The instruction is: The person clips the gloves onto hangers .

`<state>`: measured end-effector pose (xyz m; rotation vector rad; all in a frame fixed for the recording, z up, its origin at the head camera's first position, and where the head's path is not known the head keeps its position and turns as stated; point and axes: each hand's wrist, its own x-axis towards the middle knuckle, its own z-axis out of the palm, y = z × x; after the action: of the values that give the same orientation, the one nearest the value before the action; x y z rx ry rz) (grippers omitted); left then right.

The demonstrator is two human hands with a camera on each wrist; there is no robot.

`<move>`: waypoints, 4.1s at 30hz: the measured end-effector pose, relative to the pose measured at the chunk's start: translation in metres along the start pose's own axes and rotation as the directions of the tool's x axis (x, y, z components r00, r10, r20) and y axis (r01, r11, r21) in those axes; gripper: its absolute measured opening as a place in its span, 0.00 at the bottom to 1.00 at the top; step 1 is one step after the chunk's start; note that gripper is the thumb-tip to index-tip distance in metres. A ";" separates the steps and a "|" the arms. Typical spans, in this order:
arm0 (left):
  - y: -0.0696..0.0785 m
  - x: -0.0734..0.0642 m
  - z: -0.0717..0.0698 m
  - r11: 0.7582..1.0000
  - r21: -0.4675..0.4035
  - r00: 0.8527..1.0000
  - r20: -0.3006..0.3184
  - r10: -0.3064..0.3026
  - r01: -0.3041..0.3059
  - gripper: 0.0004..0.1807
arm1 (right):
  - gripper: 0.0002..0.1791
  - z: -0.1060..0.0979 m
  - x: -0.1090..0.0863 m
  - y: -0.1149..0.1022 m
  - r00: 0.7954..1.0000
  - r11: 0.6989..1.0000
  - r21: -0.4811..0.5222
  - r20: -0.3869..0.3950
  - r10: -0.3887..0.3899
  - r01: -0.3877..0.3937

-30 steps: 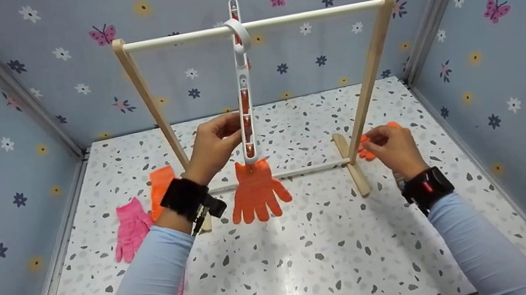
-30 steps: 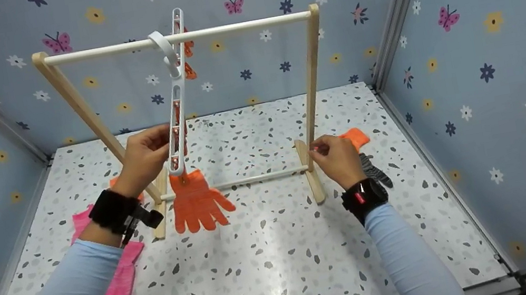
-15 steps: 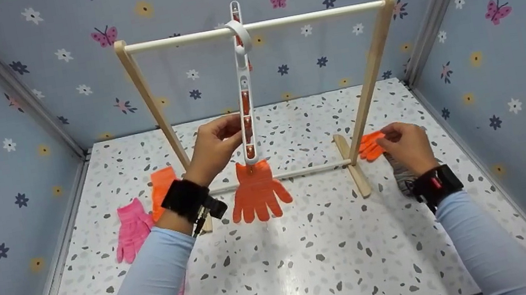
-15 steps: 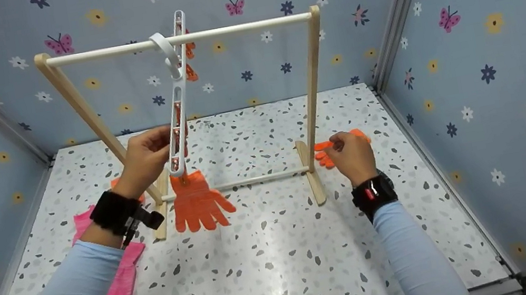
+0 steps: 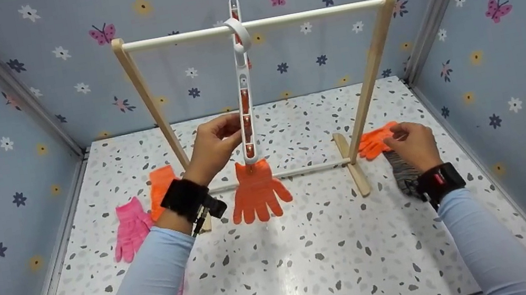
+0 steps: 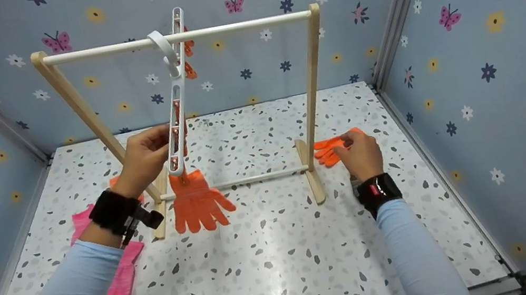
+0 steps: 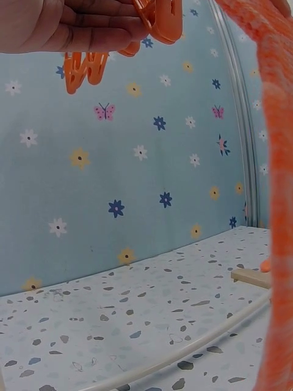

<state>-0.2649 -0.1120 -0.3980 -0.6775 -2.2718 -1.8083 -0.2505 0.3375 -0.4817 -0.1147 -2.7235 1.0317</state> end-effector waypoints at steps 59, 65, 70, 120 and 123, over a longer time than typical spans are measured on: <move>-0.004 0.002 0.002 1.000 -0.017 1.000 0.019 0.000 0.001 0.12 | 0.26 0.030 0.003 0.085 0.969 0.982 -0.168 0.212 0.126 -0.091; -0.005 0.002 0.003 1.000 -0.016 1.000 0.014 0.006 -0.006 0.13 | 0.26 0.036 0.004 0.090 0.964 0.972 -0.230 0.245 0.102 -0.044; -0.004 0.001 0.003 1.000 -0.013 1.000 0.017 0.004 -0.004 0.13 | 0.26 0.042 0.003 0.094 0.955 0.968 -0.248 0.274 0.114 -0.044; -0.005 0.003 0.003 1.000 -0.026 1.000 0.023 0.006 -0.006 0.13 | 0.21 0.047 0.003 0.082 0.965 0.972 -0.231 0.240 0.106 -0.050; -0.004 0.003 0.003 0.999 -0.035 1.000 0.020 0.007 -0.007 0.12 | 0.25 0.046 0.002 0.083 0.976 0.965 -0.251 0.180 0.124 -0.077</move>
<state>-0.2685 -0.1086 -0.4012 -0.7112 -2.2523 -1.8503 -0.2642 0.3700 -0.5697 -0.2058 -3.0433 0.7645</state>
